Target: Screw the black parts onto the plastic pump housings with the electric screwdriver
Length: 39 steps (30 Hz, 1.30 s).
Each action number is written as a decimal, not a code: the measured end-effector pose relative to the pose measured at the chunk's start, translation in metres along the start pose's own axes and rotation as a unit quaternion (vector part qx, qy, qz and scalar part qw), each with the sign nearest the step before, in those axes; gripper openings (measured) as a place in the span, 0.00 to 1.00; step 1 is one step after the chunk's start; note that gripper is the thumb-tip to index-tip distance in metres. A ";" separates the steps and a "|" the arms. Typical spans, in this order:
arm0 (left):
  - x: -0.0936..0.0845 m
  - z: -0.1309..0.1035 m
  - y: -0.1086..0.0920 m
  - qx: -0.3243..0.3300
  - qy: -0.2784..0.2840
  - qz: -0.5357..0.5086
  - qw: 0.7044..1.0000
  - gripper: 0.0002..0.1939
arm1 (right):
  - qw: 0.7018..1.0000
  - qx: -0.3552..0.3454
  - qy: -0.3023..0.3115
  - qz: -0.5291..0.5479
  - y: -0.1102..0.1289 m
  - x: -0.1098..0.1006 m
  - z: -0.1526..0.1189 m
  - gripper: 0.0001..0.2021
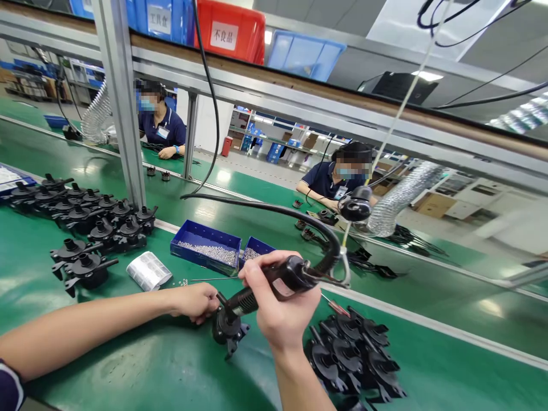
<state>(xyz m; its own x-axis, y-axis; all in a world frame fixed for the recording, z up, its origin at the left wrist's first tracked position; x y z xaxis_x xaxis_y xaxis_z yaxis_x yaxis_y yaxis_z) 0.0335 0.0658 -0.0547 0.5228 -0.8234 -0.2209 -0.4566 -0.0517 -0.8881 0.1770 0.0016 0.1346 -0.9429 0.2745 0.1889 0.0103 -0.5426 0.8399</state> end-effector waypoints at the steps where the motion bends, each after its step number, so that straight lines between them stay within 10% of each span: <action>1: 0.003 0.002 0.003 -0.010 0.008 -0.017 1.000 0.13 | 1.000 0.009 0.000 0.001 -0.001 -0.001 0.001 0.10; 12: -0.007 0.003 0.005 -0.032 0.041 -0.112 0.992 0.07 | 0.999 0.024 0.036 0.010 -0.005 0.006 0.001 0.09; 22: -0.007 -0.001 0.002 -0.006 0.017 -0.097 0.995 0.37 | 0.999 0.028 0.043 0.008 -0.010 0.008 0.002 0.09; 39: 0.010 0.002 0.001 -0.013 0.043 -0.165 0.985 0.26 | 0.999 0.014 0.027 0.030 -0.016 0.011 0.005 0.09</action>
<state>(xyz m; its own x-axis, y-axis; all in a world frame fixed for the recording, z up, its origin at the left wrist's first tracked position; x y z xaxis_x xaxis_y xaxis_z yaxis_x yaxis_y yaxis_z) 0.0400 0.0585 -0.0582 0.5841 -0.8037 0.1136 -0.2916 -0.3384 -0.8947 0.1678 0.0175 0.1253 -0.9566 0.1998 0.2119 0.0753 -0.5332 0.8426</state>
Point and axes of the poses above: each hand's wrist, its own z-axis towards the middle knuckle, its own x-axis out of the palm, y = z × x, the point moved 7 cm from there along z, towards the middle knuckle, and after that the axes turned 10 degrees about x, right-handed, at the moved point
